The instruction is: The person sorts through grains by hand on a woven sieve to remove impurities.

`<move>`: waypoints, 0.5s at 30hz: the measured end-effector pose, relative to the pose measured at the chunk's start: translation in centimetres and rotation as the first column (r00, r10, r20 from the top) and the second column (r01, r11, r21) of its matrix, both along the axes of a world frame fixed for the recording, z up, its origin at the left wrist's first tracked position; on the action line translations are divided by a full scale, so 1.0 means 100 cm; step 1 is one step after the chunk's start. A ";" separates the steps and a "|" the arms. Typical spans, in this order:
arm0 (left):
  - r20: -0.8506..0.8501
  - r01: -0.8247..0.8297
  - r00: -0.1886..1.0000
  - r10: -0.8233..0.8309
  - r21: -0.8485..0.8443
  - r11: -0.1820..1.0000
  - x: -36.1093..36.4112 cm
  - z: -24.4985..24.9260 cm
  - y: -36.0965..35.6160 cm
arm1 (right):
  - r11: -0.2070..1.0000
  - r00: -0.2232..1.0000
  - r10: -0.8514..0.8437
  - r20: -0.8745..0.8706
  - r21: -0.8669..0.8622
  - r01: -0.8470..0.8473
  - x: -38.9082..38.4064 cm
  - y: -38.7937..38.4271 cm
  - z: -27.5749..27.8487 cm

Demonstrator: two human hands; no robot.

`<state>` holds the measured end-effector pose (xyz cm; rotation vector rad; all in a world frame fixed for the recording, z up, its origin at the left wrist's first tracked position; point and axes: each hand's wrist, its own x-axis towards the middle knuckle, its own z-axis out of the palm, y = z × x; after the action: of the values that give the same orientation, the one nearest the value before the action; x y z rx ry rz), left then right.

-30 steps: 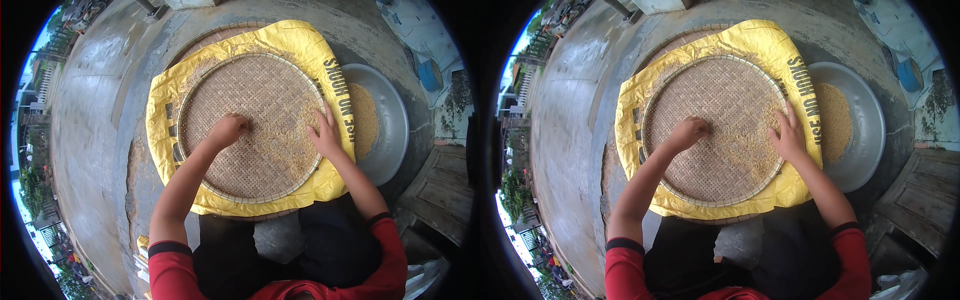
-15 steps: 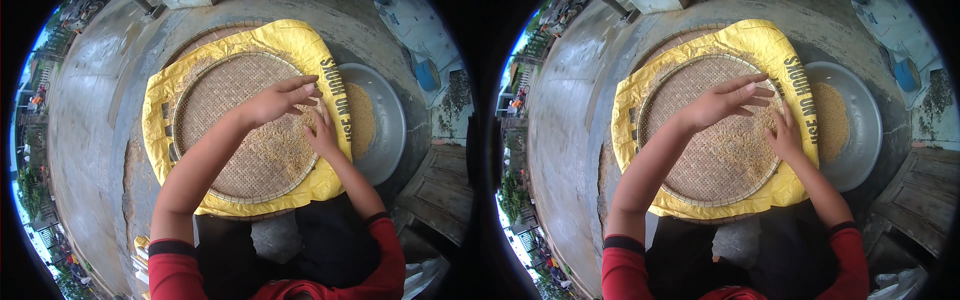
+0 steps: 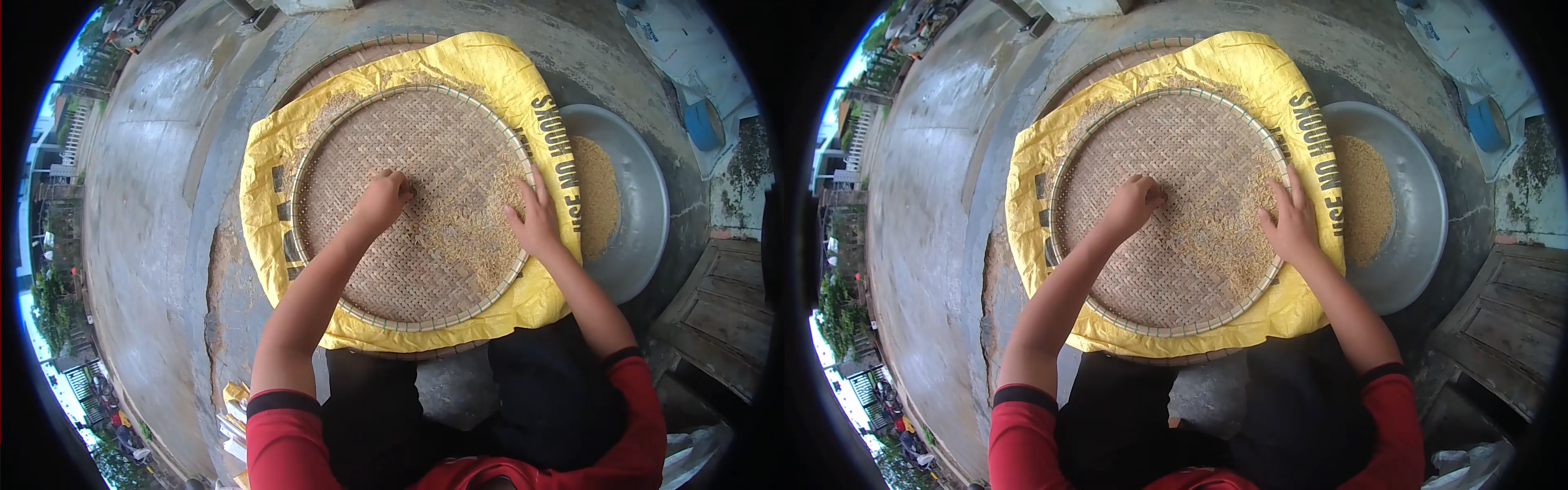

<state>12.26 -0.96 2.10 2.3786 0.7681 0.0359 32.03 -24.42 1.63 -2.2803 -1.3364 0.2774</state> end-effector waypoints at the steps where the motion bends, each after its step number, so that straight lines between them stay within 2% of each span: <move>1: 0.038 -0.003 0.999 0.003 0.001 1.000 -0.001 -0.004 0.000 | 1.000 1.000 -0.004 -0.002 -0.003 0.004 0.000 0.000 -0.001; 7: -0.067 0.024 0.998 -0.018 0.092 0.996 0.001 -0.002 0.000 | 1.000 1.000 -0.002 0.004 -0.004 0.002 0.000 0.000 -0.002; 10: -0.082 -0.017 0.996 0.024 0.088 0.996 0.005 0.000 0.002 | 1.000 1.000 -0.002 0.003 -0.004 0.002 0.001 0.000 -0.003; 15: -0.075 0.011 0.997 0.000 0.145 0.989 0.013 0.009 0.002 | 1.000 1.000 -0.008 0.003 -0.008 0.008 0.000 0.000 -0.003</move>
<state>13.60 -0.77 3.03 2.5324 0.8191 0.0003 32.06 -24.44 1.38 -2.2934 -1.3294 0.2778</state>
